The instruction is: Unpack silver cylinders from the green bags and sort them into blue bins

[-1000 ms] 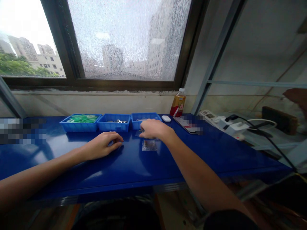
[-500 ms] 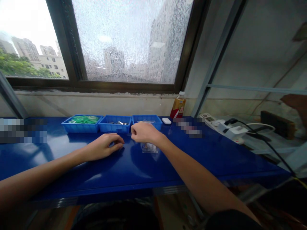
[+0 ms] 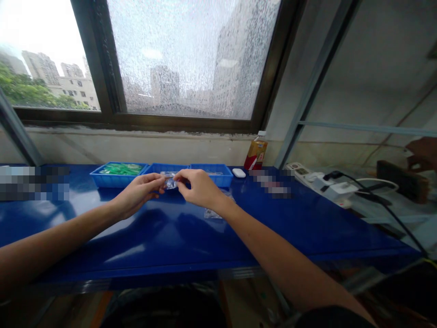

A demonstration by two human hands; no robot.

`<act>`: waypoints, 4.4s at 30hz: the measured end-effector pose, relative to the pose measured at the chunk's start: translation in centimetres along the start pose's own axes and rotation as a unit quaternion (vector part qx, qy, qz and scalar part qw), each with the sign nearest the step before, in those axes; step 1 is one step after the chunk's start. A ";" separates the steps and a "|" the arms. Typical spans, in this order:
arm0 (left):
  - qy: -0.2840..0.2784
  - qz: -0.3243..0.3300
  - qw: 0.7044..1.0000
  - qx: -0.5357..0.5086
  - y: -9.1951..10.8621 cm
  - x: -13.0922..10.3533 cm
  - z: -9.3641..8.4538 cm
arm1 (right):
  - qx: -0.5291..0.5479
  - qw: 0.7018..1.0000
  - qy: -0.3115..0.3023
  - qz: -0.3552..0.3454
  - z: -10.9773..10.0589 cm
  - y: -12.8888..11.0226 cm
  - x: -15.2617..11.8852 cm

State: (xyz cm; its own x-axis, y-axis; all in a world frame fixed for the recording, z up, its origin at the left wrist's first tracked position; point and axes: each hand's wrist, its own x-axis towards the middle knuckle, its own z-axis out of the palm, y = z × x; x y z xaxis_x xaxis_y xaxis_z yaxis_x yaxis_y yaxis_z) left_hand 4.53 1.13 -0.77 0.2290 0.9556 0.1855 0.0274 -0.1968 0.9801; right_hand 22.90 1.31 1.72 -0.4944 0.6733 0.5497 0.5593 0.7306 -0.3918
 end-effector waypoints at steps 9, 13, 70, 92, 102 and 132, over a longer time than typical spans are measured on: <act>0.047 0.319 0.870 0.374 -0.1 -0.3 -0.4 | 0.269 0.930 -0.033 0.250 1.4 0.9 0.6; 0.027 0.381 0.815 0.437 -0.1 -0.3 -0.6 | 0.333 0.902 -0.046 0.270 1.2 0.4 0.7; 0.020 0.385 0.798 0.464 -0.4 -1.8 -0.4 | 0.274 0.935 -0.033 0.221 1.8 -0.6 0.6; -0.123 0.165 0.883 0.421 -1.6 0.2 3.4 | -0.075 0.989 -0.024 0.122 -2.2 2.3 1.0; 0.113 0.332 0.839 0.415 1.0 -0.4 1.0 | 0.456 0.802 -0.161 0.350 0.5 1.4 0.6; 0.019 0.353 0.827 0.436 -0.4 -0.3 1.3 | 0.026 0.982 0.138 0.123 -0.6 1.9 1.0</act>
State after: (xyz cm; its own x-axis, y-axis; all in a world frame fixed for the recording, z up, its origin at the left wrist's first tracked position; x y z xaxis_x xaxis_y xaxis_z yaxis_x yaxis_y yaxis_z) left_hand 5.73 0.57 -1.28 0.4582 0.5371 0.7082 0.5953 -0.7771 0.2042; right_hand 23.93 3.29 1.95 -0.1450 0.7794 0.6095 0.6007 0.5588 -0.5717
